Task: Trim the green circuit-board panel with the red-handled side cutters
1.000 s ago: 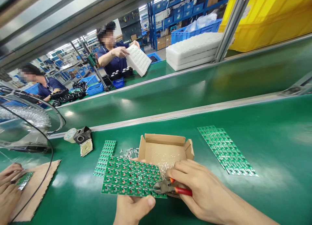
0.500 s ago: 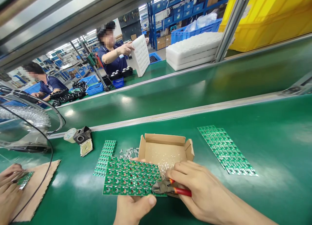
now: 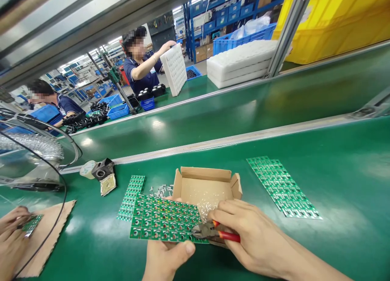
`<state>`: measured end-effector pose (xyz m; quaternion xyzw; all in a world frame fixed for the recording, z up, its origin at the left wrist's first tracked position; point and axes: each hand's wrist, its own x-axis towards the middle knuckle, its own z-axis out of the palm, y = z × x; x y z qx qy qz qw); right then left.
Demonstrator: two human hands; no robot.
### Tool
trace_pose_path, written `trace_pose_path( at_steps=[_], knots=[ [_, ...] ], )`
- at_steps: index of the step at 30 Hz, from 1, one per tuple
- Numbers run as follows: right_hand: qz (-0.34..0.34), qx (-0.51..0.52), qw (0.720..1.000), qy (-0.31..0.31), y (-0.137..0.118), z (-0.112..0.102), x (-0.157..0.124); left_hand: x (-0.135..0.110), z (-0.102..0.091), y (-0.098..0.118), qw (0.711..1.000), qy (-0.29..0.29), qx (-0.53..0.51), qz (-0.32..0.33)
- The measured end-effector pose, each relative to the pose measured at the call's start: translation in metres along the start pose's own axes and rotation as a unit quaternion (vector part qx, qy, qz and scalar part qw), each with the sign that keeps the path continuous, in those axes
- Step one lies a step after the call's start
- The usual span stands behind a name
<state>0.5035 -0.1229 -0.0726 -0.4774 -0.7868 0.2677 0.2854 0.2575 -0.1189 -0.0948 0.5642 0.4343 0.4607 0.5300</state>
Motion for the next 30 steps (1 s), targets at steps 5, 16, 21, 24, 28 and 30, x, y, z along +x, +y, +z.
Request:
trace_pose_path(
  at_steps=[5,16,21,24,28,30],
  knots=[
    [0.007,0.012,1.0,-0.017,0.0,0.004,0.0,0.002,0.001,0.002,1.0,-0.014,-0.009,-0.006],
    [-0.01,0.029,1.0,0.007,-0.003,0.005,-0.001,0.002,-0.002,-0.002,0.999,-0.035,-0.039,-0.011],
    [-0.002,-0.001,0.997,0.075,0.005,0.001,0.002,-0.001,-0.003,0.0,0.999,-0.049,-0.018,-0.008],
    [0.012,-0.049,0.992,0.112,0.011,0.002,0.004,-0.008,-0.004,-0.002,0.999,-0.042,-0.018,-0.024],
    [0.001,-0.063,0.993,0.103,0.01,0.005,0.004,-0.013,-0.002,0.003,0.998,-0.031,-0.018,-0.051],
    [-0.003,-0.065,0.992,0.109,0.007,0.005,0.004,-0.012,0.001,0.01,0.997,-0.041,-0.016,-0.064]
  ],
)
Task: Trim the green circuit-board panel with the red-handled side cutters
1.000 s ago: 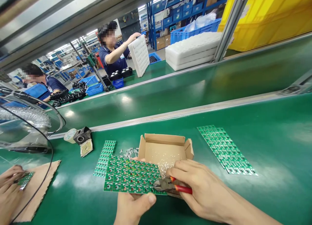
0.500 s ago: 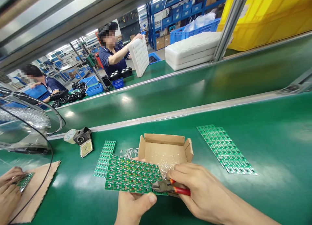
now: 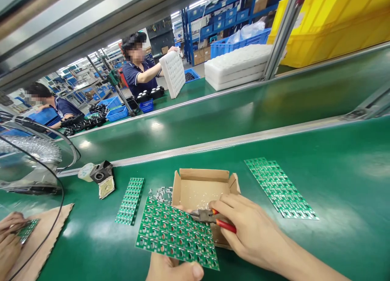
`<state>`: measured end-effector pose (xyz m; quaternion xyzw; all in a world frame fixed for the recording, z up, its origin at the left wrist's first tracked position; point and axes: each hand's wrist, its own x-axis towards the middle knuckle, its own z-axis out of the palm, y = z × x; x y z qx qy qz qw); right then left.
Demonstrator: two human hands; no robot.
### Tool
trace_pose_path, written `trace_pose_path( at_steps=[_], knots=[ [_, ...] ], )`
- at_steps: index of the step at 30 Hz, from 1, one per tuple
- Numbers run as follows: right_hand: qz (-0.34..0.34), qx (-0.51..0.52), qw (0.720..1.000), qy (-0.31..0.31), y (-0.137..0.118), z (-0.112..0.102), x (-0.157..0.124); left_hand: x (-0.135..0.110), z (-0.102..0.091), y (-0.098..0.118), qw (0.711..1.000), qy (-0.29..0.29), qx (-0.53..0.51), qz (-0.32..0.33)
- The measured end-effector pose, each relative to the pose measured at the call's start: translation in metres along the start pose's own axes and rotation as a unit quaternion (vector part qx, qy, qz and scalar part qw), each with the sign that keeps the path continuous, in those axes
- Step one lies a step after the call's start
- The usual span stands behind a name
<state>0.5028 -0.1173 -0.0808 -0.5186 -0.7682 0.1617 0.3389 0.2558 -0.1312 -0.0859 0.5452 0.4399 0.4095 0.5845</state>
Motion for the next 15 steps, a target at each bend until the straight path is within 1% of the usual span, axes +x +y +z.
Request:
trace_pose_path(
  at_steps=[4,7,11,13,15],
  knots=[
    [-0.005,-0.002,1.0,0.002,-0.002,0.0,0.0,0.003,0.004,0.011,0.999,-0.027,0.013,-0.013],
    [0.001,0.0,1.0,-0.012,-0.002,0.001,0.0,0.003,0.005,0.009,0.999,-0.034,0.018,-0.007],
    [0.007,-0.003,1.0,-0.014,-0.002,0.002,-0.001,-0.001,0.006,-0.003,1.0,-0.006,0.028,0.008],
    [0.004,-0.004,1.0,-0.007,-0.003,0.002,-0.001,-0.003,0.006,-0.008,0.999,0.013,0.035,0.011],
    [-0.005,-0.005,1.0,0.004,-0.003,0.002,0.0,-0.003,0.005,-0.01,0.999,0.02,0.048,0.014]
  ],
)
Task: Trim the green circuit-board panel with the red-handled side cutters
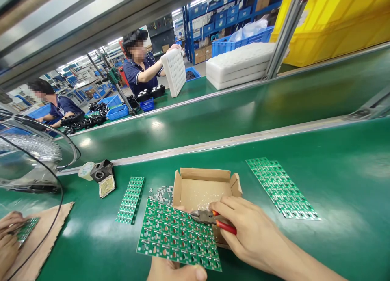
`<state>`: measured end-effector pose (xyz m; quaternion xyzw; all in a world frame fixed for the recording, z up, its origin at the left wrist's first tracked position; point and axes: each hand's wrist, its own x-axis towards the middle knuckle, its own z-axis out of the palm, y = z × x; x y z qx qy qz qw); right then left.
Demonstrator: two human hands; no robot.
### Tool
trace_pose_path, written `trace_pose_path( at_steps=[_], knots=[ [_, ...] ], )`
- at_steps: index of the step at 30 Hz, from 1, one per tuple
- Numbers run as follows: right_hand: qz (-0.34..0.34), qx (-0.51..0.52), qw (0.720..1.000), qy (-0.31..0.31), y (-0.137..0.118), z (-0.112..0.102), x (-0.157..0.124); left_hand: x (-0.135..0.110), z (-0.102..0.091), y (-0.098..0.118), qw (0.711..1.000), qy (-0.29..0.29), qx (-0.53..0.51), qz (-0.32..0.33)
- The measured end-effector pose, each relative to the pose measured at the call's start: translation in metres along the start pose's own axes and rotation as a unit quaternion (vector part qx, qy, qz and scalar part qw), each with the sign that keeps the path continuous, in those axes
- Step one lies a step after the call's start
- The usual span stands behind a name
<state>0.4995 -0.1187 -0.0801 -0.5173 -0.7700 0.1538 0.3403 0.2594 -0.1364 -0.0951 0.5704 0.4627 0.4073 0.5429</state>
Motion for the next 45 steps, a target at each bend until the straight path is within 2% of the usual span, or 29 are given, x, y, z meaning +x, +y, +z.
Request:
trace_pose_path(
  at_steps=[6,13,17,22,27,33,35,40,45],
  knots=[
    [-0.005,0.005,1.0,0.009,-0.001,-0.002,0.001,0.002,-0.004,0.006,0.997,-0.075,0.028,-0.01],
    [-0.009,0.004,1.0,0.015,0.001,0.0,0.0,0.004,-0.004,0.009,0.999,-0.034,0.014,-0.013],
    [-0.007,0.003,1.0,0.002,0.001,-0.002,0.001,0.007,-0.003,0.013,0.999,-0.031,-0.016,0.003],
    [0.009,0.002,1.0,-0.021,0.002,-0.004,-0.002,0.008,-0.001,0.015,0.998,-0.028,-0.056,-0.014],
    [-0.007,0.002,1.0,0.004,0.003,-0.004,0.0,0.008,0.0,0.014,0.996,-0.018,-0.087,-0.029],
    [-0.005,0.009,1.0,0.008,0.002,-0.001,0.0,0.008,-0.002,0.013,0.998,0.008,-0.058,0.012],
    [-0.004,0.007,1.0,0.011,0.002,-0.001,0.0,0.008,-0.003,0.013,0.999,0.004,-0.045,0.015],
    [-0.009,0.009,1.0,0.014,0.001,-0.001,0.0,0.007,-0.003,0.016,0.998,-0.051,-0.029,-0.018],
    [-0.005,0.006,1.0,0.006,0.001,-0.002,0.001,0.007,-0.002,0.022,0.996,-0.064,-0.042,-0.038]
  ],
)
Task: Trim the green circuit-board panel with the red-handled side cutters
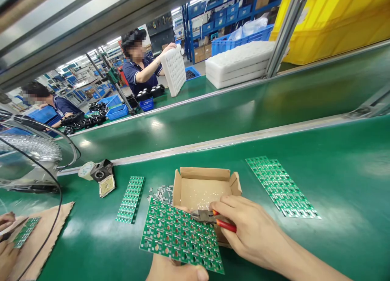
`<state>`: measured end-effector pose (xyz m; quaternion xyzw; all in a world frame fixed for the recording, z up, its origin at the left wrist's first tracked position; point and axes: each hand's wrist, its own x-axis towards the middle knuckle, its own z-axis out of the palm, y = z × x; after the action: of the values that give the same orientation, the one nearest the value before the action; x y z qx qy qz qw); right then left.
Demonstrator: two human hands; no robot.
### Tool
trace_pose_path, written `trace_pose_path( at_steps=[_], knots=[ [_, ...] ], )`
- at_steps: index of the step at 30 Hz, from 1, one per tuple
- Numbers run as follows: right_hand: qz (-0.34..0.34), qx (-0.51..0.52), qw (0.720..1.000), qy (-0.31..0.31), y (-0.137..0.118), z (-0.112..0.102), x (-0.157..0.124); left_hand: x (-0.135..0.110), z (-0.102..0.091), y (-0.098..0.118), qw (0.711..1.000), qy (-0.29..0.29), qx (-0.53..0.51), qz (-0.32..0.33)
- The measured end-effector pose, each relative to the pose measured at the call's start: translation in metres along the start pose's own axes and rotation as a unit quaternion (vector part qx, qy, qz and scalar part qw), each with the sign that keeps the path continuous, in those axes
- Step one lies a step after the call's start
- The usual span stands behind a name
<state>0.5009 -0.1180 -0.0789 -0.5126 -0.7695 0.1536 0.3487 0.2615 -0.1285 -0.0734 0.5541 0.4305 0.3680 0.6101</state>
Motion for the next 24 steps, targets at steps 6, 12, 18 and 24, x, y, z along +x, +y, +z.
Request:
trace_pose_path(
  at_steps=[6,12,18,24],
  knots=[
    [0.052,0.006,0.996,-0.07,0.002,-0.001,-0.001,0.002,0.006,0.008,0.996,0.027,0.023,-0.086],
    [0.04,0.009,0.998,-0.045,0.005,-0.001,0.0,0.01,0.016,0.019,0.996,0.008,-0.055,-0.074],
    [0.023,0.032,0.998,-0.039,0.001,0.001,0.0,0.01,0.016,0.017,0.996,-0.005,-0.063,-0.063],
    [-0.012,0.017,1.0,-0.002,-0.002,0.001,0.001,0.011,0.015,0.015,0.995,-0.038,-0.079,-0.042]
  ],
)
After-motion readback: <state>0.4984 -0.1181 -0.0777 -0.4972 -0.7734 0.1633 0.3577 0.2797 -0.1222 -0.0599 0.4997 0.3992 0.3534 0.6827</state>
